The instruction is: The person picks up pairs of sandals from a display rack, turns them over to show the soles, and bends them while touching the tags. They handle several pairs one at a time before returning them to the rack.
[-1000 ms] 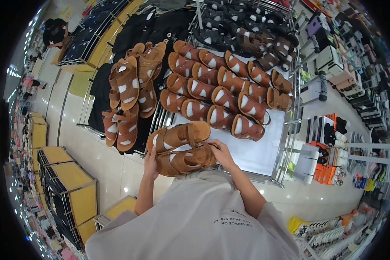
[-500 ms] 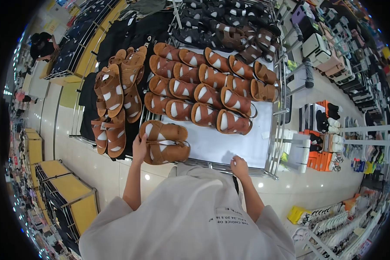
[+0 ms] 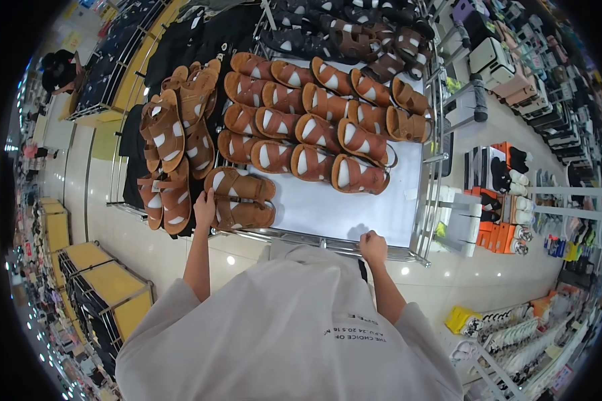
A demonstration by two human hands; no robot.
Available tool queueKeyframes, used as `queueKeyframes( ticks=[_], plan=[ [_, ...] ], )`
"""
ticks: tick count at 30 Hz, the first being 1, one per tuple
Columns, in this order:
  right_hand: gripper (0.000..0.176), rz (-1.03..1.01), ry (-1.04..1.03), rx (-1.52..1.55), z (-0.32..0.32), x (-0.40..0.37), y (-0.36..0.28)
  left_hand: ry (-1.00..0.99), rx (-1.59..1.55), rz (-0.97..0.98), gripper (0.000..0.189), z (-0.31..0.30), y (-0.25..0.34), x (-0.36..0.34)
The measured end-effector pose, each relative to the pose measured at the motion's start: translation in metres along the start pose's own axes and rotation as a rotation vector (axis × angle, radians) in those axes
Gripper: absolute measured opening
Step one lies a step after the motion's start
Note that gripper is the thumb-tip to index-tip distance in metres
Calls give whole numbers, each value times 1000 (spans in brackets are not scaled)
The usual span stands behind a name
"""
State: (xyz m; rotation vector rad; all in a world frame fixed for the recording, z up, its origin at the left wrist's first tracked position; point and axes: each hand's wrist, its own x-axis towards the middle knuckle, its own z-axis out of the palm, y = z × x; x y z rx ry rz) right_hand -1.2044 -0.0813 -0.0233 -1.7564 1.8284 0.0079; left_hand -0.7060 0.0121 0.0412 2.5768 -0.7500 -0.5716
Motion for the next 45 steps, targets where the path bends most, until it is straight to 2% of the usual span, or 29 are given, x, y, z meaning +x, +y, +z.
queueKeyframes(
  ticks=[1, 4, 5, 8, 11, 14, 17, 20, 22, 24, 26, 28, 31, 34, 35, 38, 40, 43, 45],
  plan=[
    [28, 10, 8, -6, 0, 0, -1, -5, -4, -6, 61, 0, -2, -2],
    [28, 52, -10, -25, -1, 3, -2, 143, -287, -21, 59, 2, 3, -30],
    [28, 55, -7, -29, -1, 3, -2, 194, -336, -110, 58, 9, -2, -37],
    [28, 57, -9, -30, 0, 3, 0, 290, -548, -216, 56, 40, -27, -67],
    [29, 66, -14, -24, 1, 2, 0, 248, -418, -50, 56, 64, -54, -94],
    [29, 82, -23, -22, -1, 1, -3, 344, -437, -76, 58, 88, -61, -105],
    [26, 34, -39, 25, 3, 4, 4, 345, -421, -57, 63, 88, -52, -106],
    [31, -74, 100, 269, 9, 13, 19, 363, -435, -46, 64, 91, -54, -102],
    [45, -110, 343, 565, 3, 37, 14, 358, -462, -42, 64, 94, -58, -100],
    [56, -12, 478, 640, -13, 76, 6, 351, -479, -36, 64, 96, -65, -100],
    [58, 75, 350, 925, -27, 128, 0, 333, -463, -43, 63, 103, -78, -97],
    [54, 298, 13, 984, -78, 142, -60, 313, -465, -38, 62, 117, -108, -87],
    [52, -6, -210, 1208, -68, 193, -78, 223, -606, -68, 62, 105, -95, -93],
    [47, -30, -153, 1102, -63, 201, -89, 123, -728, -207, 61, 78, -57, -107],
    [39, 52, -236, 1189, -60, 206, -85, 116, -743, -209, 62, 79, -61, -105],
    [32, 93, -352, 1257, -69, 198, -78, 90, -780, -219, 64, 81, -70, -102],
    [31, 93, -348, 1295, -72, 186, -76, 67, -789, -225, 65, 78, -68, -102],
    [31, 161, -350, 1349, -81, 163, -70, -67, -647, -282, 67, 70, -74, -103],
    [33, 262, -327, 1421, -87, 140, -66, 43, -258, -75, 70, 83, -117, -100]
  ],
)
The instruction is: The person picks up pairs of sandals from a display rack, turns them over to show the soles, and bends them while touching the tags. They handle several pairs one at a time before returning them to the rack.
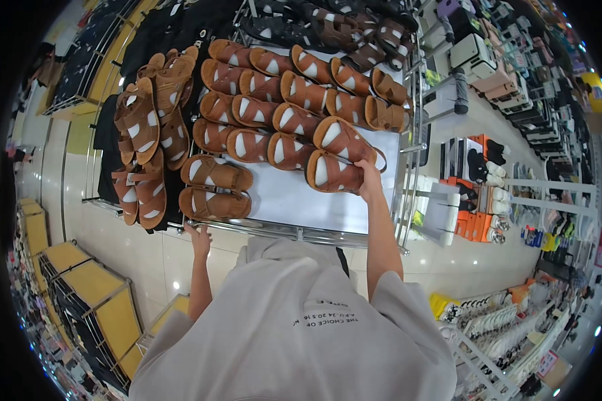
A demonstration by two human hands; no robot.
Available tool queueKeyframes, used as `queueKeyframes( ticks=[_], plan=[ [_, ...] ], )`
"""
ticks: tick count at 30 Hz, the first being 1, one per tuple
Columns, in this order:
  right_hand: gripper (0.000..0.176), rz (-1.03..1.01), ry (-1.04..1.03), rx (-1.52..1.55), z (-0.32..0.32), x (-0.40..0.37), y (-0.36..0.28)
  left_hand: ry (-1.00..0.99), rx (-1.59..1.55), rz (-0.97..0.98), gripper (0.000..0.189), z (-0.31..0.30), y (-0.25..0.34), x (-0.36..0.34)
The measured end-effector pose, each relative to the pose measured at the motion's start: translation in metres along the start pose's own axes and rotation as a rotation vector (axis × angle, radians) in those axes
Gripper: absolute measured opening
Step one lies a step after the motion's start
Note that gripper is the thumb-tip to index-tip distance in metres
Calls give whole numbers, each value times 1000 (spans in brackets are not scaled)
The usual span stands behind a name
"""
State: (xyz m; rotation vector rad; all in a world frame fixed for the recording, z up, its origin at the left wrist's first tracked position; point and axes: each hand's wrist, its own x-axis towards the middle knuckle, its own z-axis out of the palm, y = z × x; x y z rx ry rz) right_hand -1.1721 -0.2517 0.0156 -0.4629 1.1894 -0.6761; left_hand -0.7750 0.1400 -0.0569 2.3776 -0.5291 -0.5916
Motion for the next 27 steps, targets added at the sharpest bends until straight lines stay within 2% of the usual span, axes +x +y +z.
queueKeyframes(
  ticks=[1, 2, 5, 6, 9, 10, 12, 13, 19, 24, 27],
  plan=[
    [34, 22, 32, 48, 3, -16, 0, 46, 190, 120, 71, 3, -14, 3],
    [37, 5, 29, 70, 6, -29, 2, -80, 406, -172, 66, -28, 75, -23],
    [39, -19, -31, 162, 8, -62, 16, -500, 712, -328, 60, -57, 140, -28],
    [41, -17, -17, 187, 20, -79, 13, -455, 652, -205, 55, -55, 144, -32],
    [41, -7, -50, 329, 30, -95, 20, -551, 371, -32, 53, -49, 188, -39],
    [43, 63, -87, 405, 38, -106, 13, -582, 347, -1, 52, -42, 191, -39],
    [42, -154, -493, 397, -19, -55, 53, -642, 299, 62, 51, -27, 191, -37],
    [42, -182, -608, 428, -29, -48, 62, -668, 292, 95, 50, -22, 191, -38],
    [41, -20, -562, 625, 33, -114, 22, -765, 195, 205, 45, -21, 206, -49],
    [40, 35, -529, 654, 53, -131, 12, -786, 100, 272, 37, -24, 199, -43],
    [39, 54, -525, 655, 62, -137, 10, -817, 62, 431, 34, -20, 183, -35]
  ],
)
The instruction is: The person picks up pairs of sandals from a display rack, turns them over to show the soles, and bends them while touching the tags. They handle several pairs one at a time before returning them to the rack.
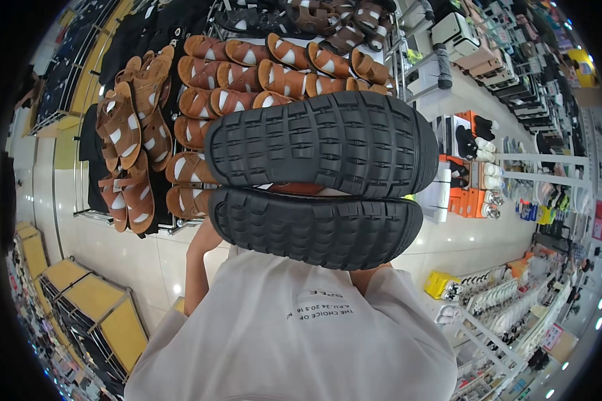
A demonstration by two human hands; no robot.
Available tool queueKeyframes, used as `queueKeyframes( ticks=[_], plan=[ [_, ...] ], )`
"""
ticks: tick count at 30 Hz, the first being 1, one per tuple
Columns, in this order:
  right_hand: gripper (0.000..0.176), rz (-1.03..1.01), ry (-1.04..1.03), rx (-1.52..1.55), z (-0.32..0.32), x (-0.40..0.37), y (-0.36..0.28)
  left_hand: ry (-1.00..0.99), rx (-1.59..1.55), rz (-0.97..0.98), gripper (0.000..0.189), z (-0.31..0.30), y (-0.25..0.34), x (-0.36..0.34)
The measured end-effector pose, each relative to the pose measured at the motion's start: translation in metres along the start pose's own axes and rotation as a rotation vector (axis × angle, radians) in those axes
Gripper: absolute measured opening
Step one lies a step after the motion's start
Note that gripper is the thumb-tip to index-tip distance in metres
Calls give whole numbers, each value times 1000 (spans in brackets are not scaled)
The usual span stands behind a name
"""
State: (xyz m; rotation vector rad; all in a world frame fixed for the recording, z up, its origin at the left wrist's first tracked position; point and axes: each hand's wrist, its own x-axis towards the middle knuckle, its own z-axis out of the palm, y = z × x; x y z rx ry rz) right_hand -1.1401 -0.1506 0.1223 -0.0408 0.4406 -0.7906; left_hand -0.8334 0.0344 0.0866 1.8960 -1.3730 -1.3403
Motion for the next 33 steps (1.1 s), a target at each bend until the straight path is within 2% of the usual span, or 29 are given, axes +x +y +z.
queueKeyframes(
  ticks=[1, 4, 5, 8, 14, 16, 18, 22, 23, 24, 26, 28, 32, 33],
  plan=[
    [39, 6, 11, 2, 2, 0, 2, 41, -63, -5, 37, -5, 26, -5],
    [39, 18, -2, 2, 6, 1, 4, 84, -47, 122, 47, -7, 40, -8],
    [39, 19, -3, 2, 8, 1, 4, 43, -96, 42, 54, -11, 48, -8],
    [38, 31, -12, 2, 18, 1, 2, 27, -139, 113, 57, -14, 51, -12],
    [38, 57, -1, -10, 33, 2, 6, 33, -85, 30, 52, -10, 39, -12],
    [37, 81, 22, -30, 45, 3, 12, 193, -100, 145, 39, -4, 25, -9],
    [37, 112, 69, -63, 59, 5, 21, 156, -280, -106, 28, -11, 8, -6],
    [37, 188, 287, -195, 65, 24, 53, 388, -391, -209, 30, -20, -19, -6],
    [35, 248, 413, -308, 53, 33, 61, 432, -428, -213, 31, -21, -25, -7],
    [26, 178, 492, -331, 44, 40, 80, 467, -421, -225, 29, -23, -27, -9],
    [22, 162, 556, -384, 23, 53, 107, 537, -408, -247, 28, -24, -30, -14],
    [14, 179, 618, -425, -28, 78, 138, 715, -529, -303, 28, -20, -39, -18],
    [17, 178, 637, -613, -55, 95, 177, 1141, -564, -362, 26, -1, -75, -28],
    [17, 186, 629, -590, -53, 97, 184, 1186, -511, -414, 26, 2, -81, -32]
  ],
)
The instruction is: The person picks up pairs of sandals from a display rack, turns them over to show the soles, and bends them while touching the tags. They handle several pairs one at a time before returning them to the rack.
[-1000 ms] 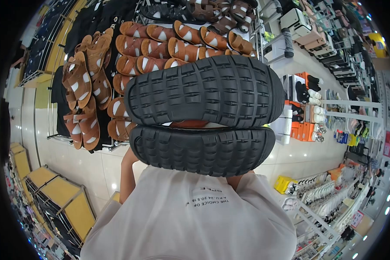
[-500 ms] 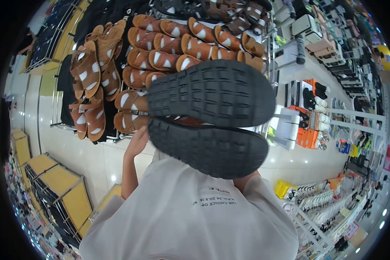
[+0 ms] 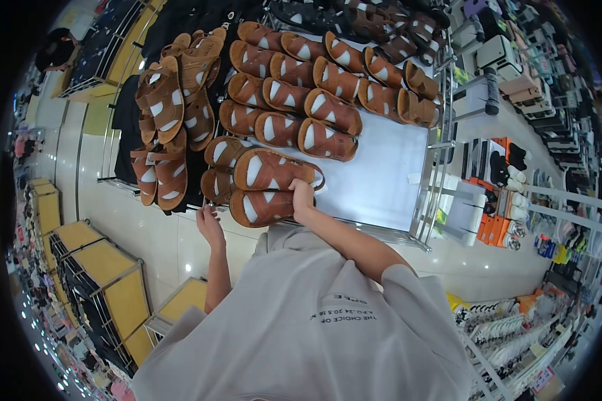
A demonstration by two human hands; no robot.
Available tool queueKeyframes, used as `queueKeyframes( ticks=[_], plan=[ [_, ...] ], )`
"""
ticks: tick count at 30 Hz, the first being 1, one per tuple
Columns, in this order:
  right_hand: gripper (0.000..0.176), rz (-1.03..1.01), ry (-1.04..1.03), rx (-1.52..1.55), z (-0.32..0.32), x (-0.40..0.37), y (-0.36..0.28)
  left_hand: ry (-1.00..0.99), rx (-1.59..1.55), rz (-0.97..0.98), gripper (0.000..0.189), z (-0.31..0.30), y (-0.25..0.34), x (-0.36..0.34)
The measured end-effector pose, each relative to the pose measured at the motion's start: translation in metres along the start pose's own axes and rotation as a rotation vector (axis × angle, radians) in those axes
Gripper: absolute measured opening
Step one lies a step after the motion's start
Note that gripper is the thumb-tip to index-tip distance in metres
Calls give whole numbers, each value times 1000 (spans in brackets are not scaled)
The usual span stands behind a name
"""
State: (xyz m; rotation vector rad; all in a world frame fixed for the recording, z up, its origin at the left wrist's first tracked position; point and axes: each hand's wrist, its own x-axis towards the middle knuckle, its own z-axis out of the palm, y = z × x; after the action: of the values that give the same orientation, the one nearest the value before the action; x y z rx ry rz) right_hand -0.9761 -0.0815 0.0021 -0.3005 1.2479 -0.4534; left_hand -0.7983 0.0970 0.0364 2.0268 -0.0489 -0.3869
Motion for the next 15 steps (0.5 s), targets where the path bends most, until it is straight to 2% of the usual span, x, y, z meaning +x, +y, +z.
queueKeyframes(
  ticks=[3, 4, 6, 9, 12, 15],
  plan=[
    [16, -25, -20, 38, 13, 19, 15, 96, -78, -196, 36, -3, -27, 5],
    [16, -78, -29, -17, 13, 30, 22, 140, -132, -301, 38, -3, -27, 6],
    [17, -34, -13, -53, 15, 53, 26, 226, -243, -507, 41, 2, -25, 10],
    [21, 75, -25, -48, 11, 64, 26, 315, -371, -598, 53, -2, -46, 39],
    [27, 173, -79, -76, 5, 51, 17, 358, -611, -752, 57, -9, -52, 68],
    [32, 215, -183, -99, -5, 25, 6, 300, -675, -824, 55, 0, -38, 84]
  ],
)
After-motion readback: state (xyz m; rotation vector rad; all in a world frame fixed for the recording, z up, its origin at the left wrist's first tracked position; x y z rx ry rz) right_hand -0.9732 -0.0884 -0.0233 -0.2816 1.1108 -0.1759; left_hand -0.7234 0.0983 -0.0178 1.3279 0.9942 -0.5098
